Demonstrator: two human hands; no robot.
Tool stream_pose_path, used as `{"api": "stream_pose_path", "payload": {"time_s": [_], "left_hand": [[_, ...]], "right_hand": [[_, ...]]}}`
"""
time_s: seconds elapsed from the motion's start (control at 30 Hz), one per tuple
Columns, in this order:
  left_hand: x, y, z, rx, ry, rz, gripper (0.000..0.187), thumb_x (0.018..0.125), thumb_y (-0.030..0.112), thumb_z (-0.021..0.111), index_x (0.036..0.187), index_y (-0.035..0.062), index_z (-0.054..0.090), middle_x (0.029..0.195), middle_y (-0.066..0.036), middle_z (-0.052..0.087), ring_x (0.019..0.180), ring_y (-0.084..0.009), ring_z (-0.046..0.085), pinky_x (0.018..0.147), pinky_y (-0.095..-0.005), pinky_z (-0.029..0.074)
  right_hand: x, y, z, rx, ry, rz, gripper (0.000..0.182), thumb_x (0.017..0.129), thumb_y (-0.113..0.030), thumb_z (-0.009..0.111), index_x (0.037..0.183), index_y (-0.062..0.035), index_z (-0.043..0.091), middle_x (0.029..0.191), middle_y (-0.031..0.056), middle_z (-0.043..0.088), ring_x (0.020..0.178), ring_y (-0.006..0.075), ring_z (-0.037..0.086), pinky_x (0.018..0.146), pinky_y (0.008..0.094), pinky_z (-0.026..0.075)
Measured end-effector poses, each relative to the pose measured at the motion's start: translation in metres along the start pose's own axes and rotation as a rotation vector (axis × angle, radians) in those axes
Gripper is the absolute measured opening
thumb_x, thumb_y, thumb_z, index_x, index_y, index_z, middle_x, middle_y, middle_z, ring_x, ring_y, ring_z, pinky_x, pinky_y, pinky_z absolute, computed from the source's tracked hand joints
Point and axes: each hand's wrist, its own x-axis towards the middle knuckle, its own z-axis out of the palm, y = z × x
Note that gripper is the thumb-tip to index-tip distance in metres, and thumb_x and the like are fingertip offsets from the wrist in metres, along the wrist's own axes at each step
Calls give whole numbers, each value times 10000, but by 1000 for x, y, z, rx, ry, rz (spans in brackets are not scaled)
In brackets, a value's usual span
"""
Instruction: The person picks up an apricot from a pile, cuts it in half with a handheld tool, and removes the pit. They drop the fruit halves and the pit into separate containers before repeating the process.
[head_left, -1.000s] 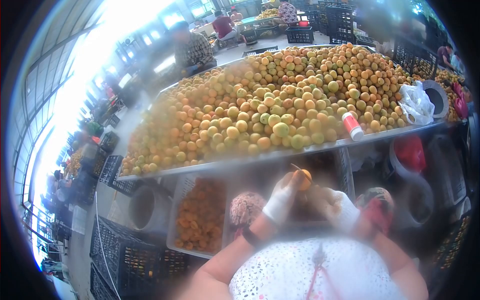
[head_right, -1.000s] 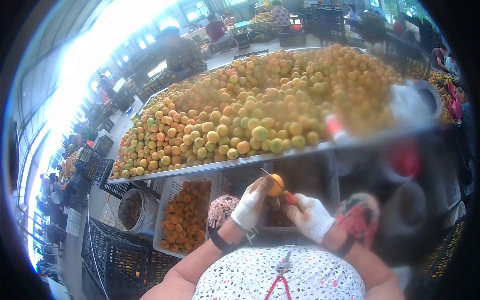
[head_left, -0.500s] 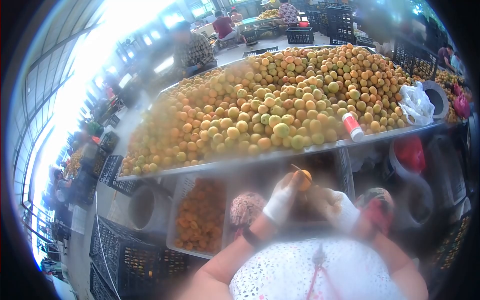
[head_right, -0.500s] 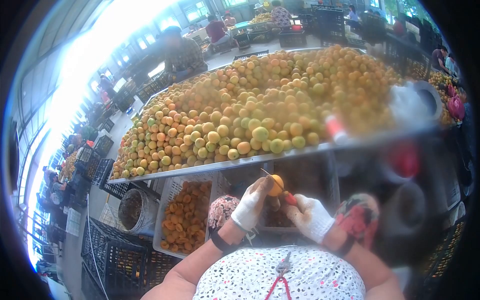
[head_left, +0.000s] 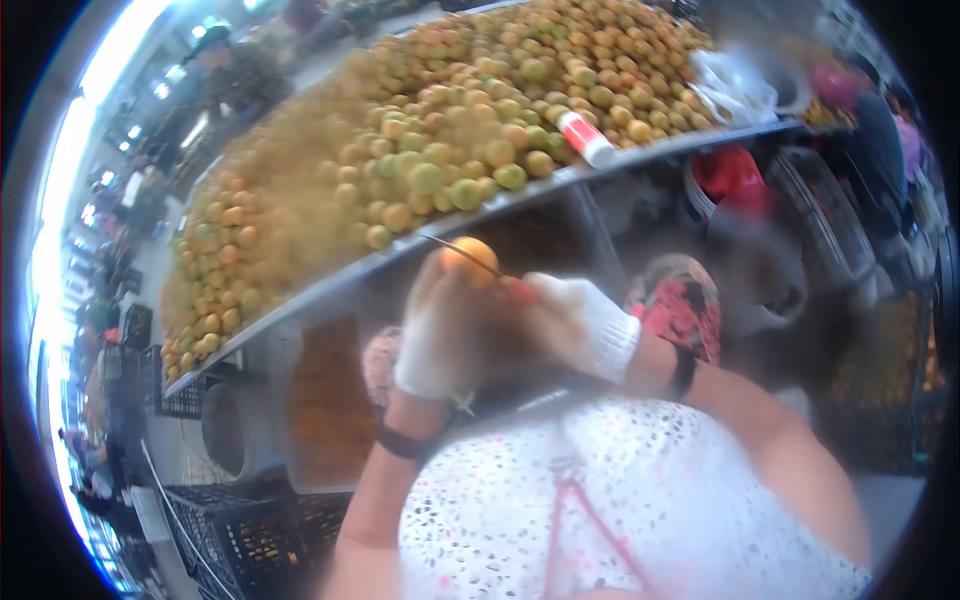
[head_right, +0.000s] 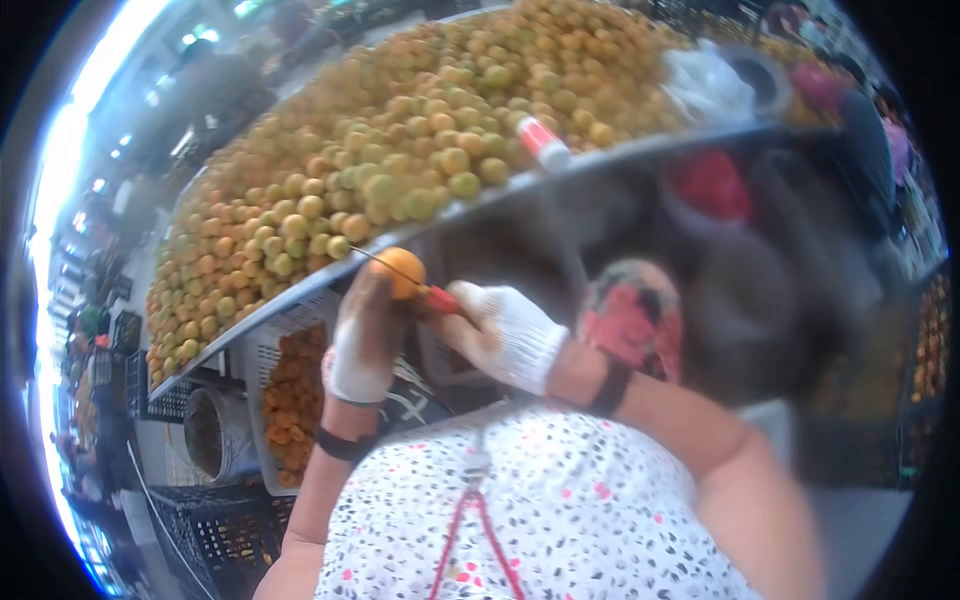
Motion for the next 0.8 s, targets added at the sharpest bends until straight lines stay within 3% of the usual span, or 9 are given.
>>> {"api": "stream_pose_path", "payload": {"time_s": [0.07,0.2,0.4,0.57,0.8], "left_hand": [[-1,5,5,104,2,25,386,1009,244,556,1303,-4,522,1132,-99,643,1014,-203,635,885,-344,503],[-5,7,-2,181,-6,79,429,996,252,571,1328,-9,494,1159,-120,623,1064,-226,624,929,-352,496],[-3,13,9,175,-12,147,491,965,260,596,1349,-10,454,1189,-135,583,1098,-230,602,961,-379,494],[-1,18,16,198,-30,222,527,919,144,564,1397,-6,400,1225,-141,553,1090,-247,605,986,-385,488],[3,16,7,185,-55,235,549,920,175,569,1404,-9,389,1182,-156,575,1070,-255,613,956,-392,489]], "right_hand": [[1,7,3,-56,53,-124,166,951,-190,584,989,-28,592,788,228,641,751,397,663,622,423,495],[0,6,8,-82,88,-150,186,956,-221,598,987,-37,588,815,241,644,795,442,639,638,448,497],[0,-3,3,-7,154,-168,231,974,-272,612,981,-43,581,751,227,627,748,421,647,594,425,485],[2,-5,-3,-28,184,-209,241,982,-279,609,977,-40,577,723,223,617,711,405,649,572,417,476],[0,-2,3,-44,169,-245,221,987,-271,594,984,-51,573,720,209,625,702,392,655,571,412,489]]}}
